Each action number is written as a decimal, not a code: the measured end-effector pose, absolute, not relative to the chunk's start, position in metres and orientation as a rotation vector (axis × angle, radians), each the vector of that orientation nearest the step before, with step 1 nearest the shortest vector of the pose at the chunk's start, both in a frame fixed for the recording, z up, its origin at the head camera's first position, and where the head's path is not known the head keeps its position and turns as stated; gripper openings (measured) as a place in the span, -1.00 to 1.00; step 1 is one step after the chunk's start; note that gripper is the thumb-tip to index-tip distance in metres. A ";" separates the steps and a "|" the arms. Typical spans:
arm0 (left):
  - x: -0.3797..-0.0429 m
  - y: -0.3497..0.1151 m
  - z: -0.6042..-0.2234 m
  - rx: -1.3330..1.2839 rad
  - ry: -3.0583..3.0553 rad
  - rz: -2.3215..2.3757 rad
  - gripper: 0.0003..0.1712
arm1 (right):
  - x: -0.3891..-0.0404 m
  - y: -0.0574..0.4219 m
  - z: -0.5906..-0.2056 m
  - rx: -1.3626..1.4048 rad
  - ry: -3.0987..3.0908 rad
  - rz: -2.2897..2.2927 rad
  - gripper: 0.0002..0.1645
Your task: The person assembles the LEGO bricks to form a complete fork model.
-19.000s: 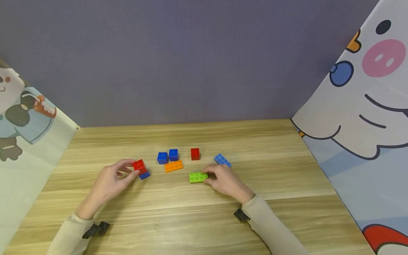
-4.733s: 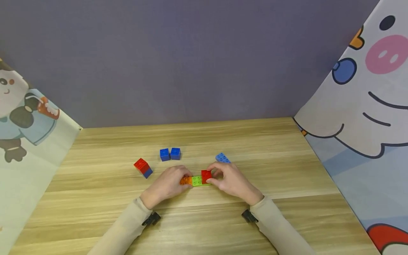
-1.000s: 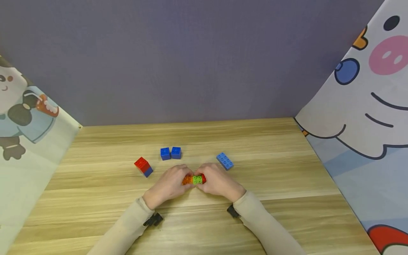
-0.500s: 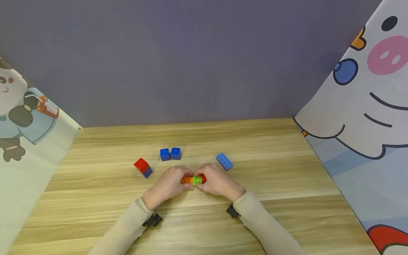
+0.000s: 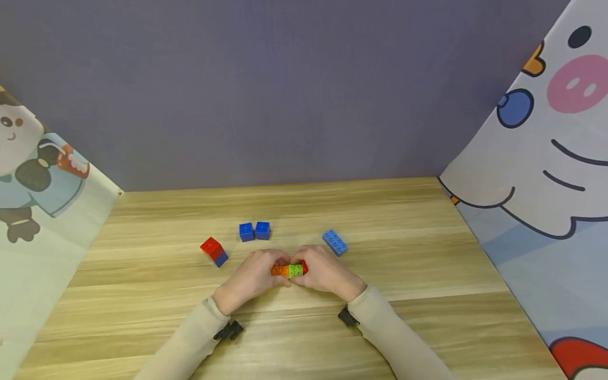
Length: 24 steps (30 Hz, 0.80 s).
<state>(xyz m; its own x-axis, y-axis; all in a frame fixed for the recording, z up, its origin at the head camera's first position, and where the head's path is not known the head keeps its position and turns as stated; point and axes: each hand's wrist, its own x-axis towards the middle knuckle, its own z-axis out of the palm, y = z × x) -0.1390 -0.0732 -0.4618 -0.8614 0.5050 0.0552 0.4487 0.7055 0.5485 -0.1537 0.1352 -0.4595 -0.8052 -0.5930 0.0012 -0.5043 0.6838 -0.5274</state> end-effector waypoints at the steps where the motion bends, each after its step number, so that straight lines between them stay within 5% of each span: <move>1: -0.139 -0.073 -0.461 0.798 2.804 0.852 -0.50 | -0.154 0.135 -0.460 -0.894 2.724 -0.778 -0.66; 5: -0.137 -0.076 -0.457 0.776 2.785 0.786 -0.39 | -0.154 0.136 -0.460 -0.896 2.722 -0.772 -0.67; 13: -0.137 -0.082 -0.452 0.708 2.793 0.704 -0.74 | -0.154 0.136 -0.460 -0.913 2.725 -0.764 -0.69; 24: -0.137 -0.080 -0.452 0.746 2.826 0.691 -0.80 | -0.155 0.135 -0.464 -0.911 2.732 -0.757 -0.68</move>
